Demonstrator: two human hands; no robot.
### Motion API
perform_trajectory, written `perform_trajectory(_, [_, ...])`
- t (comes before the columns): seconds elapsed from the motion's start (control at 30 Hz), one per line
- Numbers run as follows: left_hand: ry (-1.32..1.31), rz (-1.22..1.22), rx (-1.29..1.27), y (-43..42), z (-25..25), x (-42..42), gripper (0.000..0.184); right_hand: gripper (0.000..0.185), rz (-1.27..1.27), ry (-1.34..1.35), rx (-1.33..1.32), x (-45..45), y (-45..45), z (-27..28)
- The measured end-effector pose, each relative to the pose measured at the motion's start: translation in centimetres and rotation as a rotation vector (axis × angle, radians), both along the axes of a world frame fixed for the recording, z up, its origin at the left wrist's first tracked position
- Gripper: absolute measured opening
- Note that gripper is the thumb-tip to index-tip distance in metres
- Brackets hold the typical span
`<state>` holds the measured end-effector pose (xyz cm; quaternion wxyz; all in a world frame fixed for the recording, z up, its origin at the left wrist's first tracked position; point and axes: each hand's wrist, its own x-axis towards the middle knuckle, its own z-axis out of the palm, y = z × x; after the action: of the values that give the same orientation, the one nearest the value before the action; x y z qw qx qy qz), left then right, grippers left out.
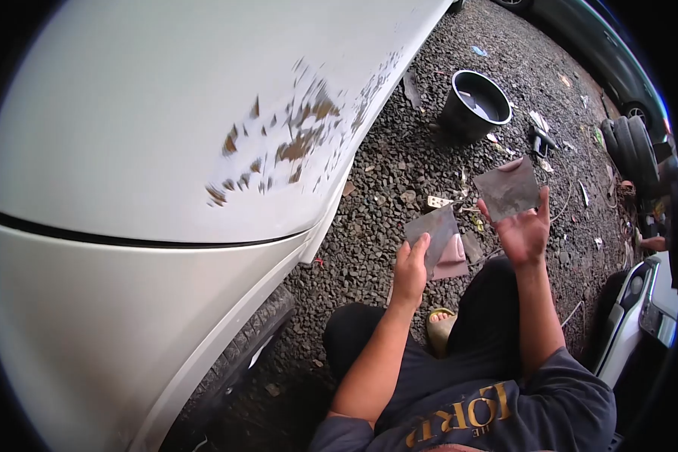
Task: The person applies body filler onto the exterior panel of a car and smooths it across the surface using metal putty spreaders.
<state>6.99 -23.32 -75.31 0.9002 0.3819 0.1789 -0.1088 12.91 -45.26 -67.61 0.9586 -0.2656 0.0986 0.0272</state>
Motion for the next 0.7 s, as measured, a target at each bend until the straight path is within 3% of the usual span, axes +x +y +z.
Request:
perform_trajectory(0.27, [0.057,0.053,-0.105,1.0,-2.3,2.8,0.033,0.071,-0.1,-0.122,0.083,-4.0,-3.0,3.3])
perform_trajectory(0.4, [0.083,0.0,-0.087,0.4,-5.9,5.0,0.045,0.069,-0.207,-0.202,0.125,-6.7,-5.1,5.1])
perform_trajectory(0.57, [0.154,-0.062,-0.088,-2.5,-5.3,7.1,0.044,0.072,-0.314,-0.342,0.036,-9.4,-5.1,11.0])
perform_trajectory(0.7, [0.178,-0.091,-0.128,-4.5,-6.5,8.1,0.045,0.071,-0.24,-0.5,0.092,-9.6,-3.5,15.9])
